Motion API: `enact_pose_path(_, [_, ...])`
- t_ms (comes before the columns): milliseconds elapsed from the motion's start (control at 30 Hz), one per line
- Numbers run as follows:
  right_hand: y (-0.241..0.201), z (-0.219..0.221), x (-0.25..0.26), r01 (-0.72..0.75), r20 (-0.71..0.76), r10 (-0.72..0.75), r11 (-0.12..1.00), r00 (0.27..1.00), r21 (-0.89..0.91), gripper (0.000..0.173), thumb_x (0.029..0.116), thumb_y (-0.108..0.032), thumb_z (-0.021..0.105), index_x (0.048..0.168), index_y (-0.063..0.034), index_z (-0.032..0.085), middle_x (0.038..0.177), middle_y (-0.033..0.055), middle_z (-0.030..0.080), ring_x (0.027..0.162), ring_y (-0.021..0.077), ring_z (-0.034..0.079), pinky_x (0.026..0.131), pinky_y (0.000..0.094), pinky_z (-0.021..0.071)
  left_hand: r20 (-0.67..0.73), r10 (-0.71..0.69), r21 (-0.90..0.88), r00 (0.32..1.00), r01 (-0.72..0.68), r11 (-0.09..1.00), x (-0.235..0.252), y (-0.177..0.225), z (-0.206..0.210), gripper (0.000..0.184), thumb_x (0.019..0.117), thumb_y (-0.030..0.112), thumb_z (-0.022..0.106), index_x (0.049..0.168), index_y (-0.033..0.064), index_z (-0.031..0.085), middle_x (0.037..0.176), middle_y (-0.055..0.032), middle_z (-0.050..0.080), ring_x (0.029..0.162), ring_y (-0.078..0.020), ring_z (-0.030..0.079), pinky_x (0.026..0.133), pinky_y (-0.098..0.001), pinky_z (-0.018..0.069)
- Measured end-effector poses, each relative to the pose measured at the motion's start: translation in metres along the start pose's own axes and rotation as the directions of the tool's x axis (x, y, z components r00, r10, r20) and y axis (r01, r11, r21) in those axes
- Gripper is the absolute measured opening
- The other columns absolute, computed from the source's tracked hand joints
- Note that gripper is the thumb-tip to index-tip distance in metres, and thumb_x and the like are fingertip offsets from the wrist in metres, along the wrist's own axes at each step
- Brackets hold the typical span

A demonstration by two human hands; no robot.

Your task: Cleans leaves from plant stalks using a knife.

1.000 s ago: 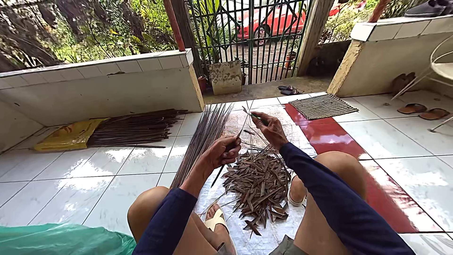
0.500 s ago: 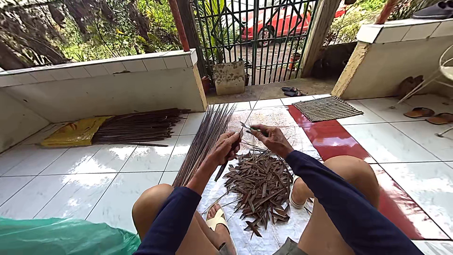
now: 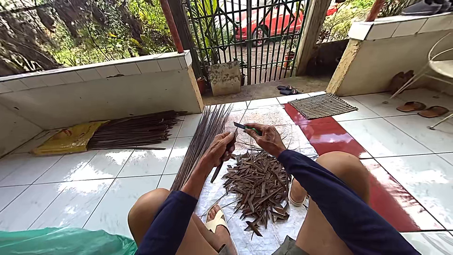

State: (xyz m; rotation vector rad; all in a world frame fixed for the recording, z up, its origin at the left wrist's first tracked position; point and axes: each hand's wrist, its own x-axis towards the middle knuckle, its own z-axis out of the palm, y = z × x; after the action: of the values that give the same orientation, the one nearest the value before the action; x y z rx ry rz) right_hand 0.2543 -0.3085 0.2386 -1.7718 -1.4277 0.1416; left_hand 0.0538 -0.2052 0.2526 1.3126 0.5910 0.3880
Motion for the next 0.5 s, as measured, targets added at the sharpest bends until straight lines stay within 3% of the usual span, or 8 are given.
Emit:
enact_pose_path(233, [-0.003, 0.005, -0.003, 0.017, -0.018, -0.018, 0.999, 1.0, -0.035, 0.031, 0.1049, -0.046, 0.055, 0.129, -0.0348, 0.072, 0.109, -0.0048, 0.075, 0.094, 0.0157, 0.07, 0.081, 0.0511, 0.0546, -0.022, -0.014, -0.052, 1.0, 0.013, 0.999, -0.004, 0.002, 0.003, 0.035, 0.1131, 0.033, 0.038, 0.094, 0.0077, 0.055, 0.058, 0.0001, 0.044, 0.038, -0.0056, 0.035, 0.034, -0.0178, 0.0297])
enact_pose_path(500, [0.013, -0.014, 0.015, -0.045, -0.07, 0.052, 0.994, 0.996, 0.1, 0.033, 0.1044, -0.046, 0.055, 0.129, -0.0314, 0.073, 0.093, 0.0011, 0.074, 0.079, 0.0183, 0.067, 0.074, 0.0495, 0.0535, 0.012, -0.003, 0.009, 1.0, 0.003, 1.0, -0.007, -0.002, 0.01, 0.033, 0.1124, 0.032, 0.042, 0.096, 0.0065, 0.055, 0.059, -0.0011, 0.045, 0.038, -0.0066, 0.036, 0.034, -0.0188, 0.0324])
